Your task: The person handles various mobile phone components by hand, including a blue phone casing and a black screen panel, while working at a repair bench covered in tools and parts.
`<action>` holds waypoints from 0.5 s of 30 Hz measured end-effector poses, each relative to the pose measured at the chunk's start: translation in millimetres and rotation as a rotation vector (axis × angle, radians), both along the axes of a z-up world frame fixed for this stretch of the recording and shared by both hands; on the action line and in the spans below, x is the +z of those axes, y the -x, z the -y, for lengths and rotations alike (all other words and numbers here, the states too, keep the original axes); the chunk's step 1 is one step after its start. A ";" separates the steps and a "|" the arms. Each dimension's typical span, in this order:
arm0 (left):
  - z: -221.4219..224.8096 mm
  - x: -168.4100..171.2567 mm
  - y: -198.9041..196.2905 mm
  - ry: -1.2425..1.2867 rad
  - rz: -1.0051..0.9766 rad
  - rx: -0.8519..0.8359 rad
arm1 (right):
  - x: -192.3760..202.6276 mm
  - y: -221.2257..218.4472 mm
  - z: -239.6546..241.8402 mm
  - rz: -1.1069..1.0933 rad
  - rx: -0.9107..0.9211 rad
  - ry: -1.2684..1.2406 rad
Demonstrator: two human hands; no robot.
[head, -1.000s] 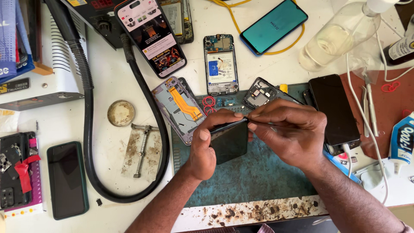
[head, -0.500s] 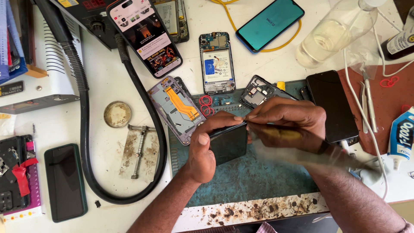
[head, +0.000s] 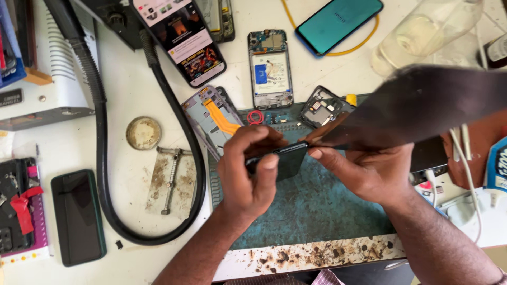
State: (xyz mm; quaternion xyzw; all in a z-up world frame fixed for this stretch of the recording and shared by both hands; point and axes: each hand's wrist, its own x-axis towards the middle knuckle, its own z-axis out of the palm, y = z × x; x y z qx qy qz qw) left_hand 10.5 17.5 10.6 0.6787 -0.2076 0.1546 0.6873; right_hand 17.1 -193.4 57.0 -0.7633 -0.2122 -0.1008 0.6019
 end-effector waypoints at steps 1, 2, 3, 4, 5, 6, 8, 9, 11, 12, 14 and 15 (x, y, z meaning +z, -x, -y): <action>1.5 3.3 0.3 -0.133 0.103 0.096 | 0.6 1.2 -2.1 -0.002 -0.013 0.000; 4.0 8.1 0.7 -0.265 0.205 0.192 | 0.9 1.7 -4.2 -0.001 -0.019 0.003; 6.1 14.2 1.3 -0.394 0.308 0.283 | 2.0 3.4 -5.0 0.006 -0.026 0.009; 6.8 21.9 6.0 -0.482 0.319 0.326 | 2.9 4.2 -5.6 0.011 -0.037 0.011; 7.1 30.3 14.6 -0.570 0.327 0.366 | 4.2 5.0 -5.1 0.042 -0.022 0.035; 7.7 36.9 19.6 -0.658 0.335 0.405 | 5.4 6.2 -5.3 0.075 -0.008 0.063; 8.7 43.5 22.2 -0.698 0.355 0.398 | 10.1 9.9 -4.4 0.094 0.008 0.094; 8.3 44.7 23.2 -0.720 0.365 0.396 | 13.4 14.0 -4.2 0.075 0.013 0.093; 7.8 45.0 24.2 -0.746 0.338 0.376 | 14.5 17.1 -9.9 0.064 0.000 0.051; 7.9 44.8 24.5 -0.759 0.326 0.367 | 13.5 17.4 -13.7 0.072 -0.020 0.012; 9.8 43.3 23.0 -0.738 0.345 0.384 | 12.7 16.5 -15.7 0.084 -0.036 0.008; 10.5 43.0 22.5 -0.727 0.355 0.392 | 13.1 15.4 -13.7 0.087 -0.032 0.043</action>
